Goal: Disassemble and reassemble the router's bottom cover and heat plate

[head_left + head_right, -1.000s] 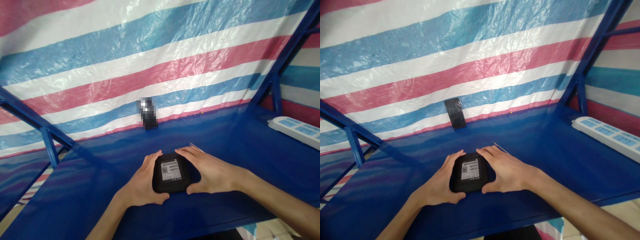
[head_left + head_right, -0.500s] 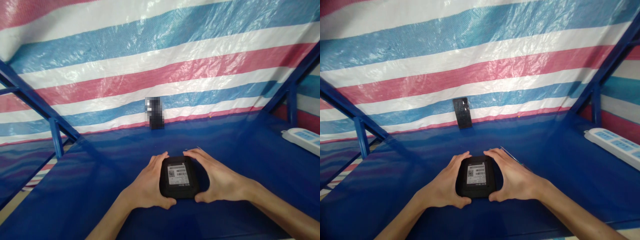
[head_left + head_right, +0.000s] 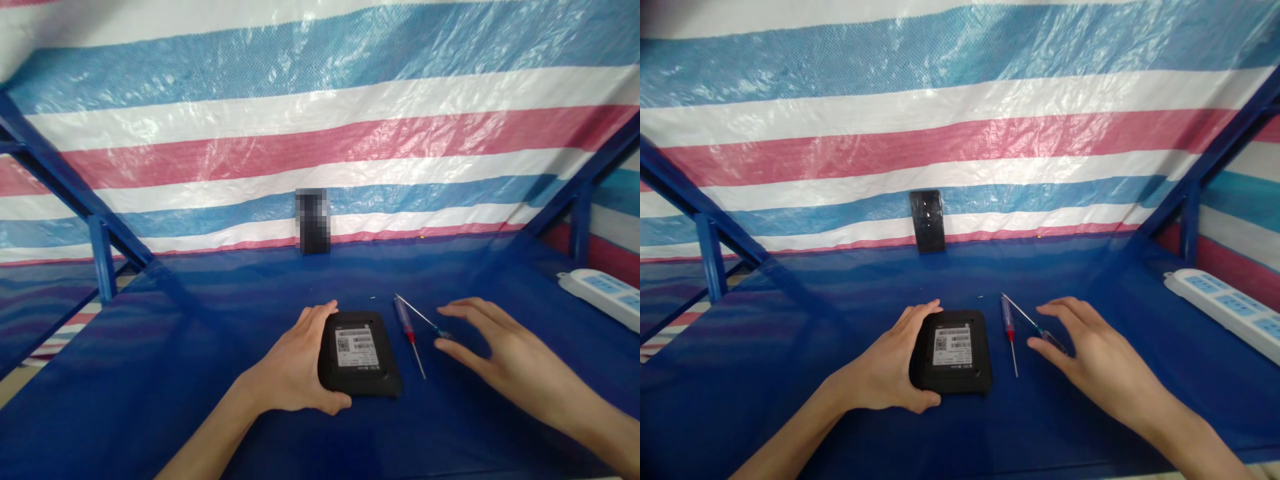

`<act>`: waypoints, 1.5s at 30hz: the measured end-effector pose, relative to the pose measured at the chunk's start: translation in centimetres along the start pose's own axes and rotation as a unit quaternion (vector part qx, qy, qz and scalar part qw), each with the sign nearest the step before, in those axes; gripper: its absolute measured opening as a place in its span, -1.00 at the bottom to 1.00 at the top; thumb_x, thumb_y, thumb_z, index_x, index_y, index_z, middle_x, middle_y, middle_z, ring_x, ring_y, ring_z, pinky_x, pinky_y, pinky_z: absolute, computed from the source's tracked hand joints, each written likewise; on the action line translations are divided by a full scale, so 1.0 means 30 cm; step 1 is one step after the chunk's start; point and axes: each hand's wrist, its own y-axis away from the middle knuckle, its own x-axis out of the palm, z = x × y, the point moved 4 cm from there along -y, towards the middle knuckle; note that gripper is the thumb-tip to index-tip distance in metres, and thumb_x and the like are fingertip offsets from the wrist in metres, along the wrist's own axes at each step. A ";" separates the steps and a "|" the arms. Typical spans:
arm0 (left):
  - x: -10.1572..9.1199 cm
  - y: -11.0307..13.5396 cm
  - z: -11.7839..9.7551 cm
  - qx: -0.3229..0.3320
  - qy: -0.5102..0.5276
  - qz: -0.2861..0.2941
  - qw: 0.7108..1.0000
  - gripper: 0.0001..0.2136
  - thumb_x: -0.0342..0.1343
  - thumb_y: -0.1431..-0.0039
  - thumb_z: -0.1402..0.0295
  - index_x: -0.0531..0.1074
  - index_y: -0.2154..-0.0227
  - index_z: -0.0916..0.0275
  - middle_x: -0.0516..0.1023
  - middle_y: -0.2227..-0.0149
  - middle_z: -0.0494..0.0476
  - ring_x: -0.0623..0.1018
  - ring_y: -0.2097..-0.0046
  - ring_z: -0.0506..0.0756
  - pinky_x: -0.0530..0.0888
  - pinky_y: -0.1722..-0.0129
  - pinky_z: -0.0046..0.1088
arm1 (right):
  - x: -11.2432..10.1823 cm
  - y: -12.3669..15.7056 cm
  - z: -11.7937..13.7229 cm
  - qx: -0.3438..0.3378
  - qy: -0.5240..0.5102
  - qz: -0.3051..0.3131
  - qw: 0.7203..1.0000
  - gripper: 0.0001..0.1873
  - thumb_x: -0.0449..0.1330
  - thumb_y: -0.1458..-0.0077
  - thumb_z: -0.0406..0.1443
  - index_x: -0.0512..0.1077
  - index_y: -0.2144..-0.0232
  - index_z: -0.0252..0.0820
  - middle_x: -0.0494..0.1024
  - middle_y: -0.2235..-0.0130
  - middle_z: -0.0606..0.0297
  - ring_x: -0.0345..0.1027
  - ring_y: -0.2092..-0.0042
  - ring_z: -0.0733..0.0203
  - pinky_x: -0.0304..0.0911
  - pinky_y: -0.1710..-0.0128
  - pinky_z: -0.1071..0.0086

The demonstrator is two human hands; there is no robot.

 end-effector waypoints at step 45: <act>0.004 0.008 0.013 0.007 -0.001 0.004 1.000 0.03 0.37 0.10 0.22 -0.10 -0.38 0.27 0.07 -0.41 0.34 0.10 -0.41 0.40 0.17 -0.37 -0.01 | -0.064 0.064 -0.058 0.051 -0.169 0.045 0.983 -0.60 0.24 -0.10 0.11 0.61 0.31 -0.02 0.70 0.28 0.22 0.62 0.25 -0.01 0.52 0.34 0.28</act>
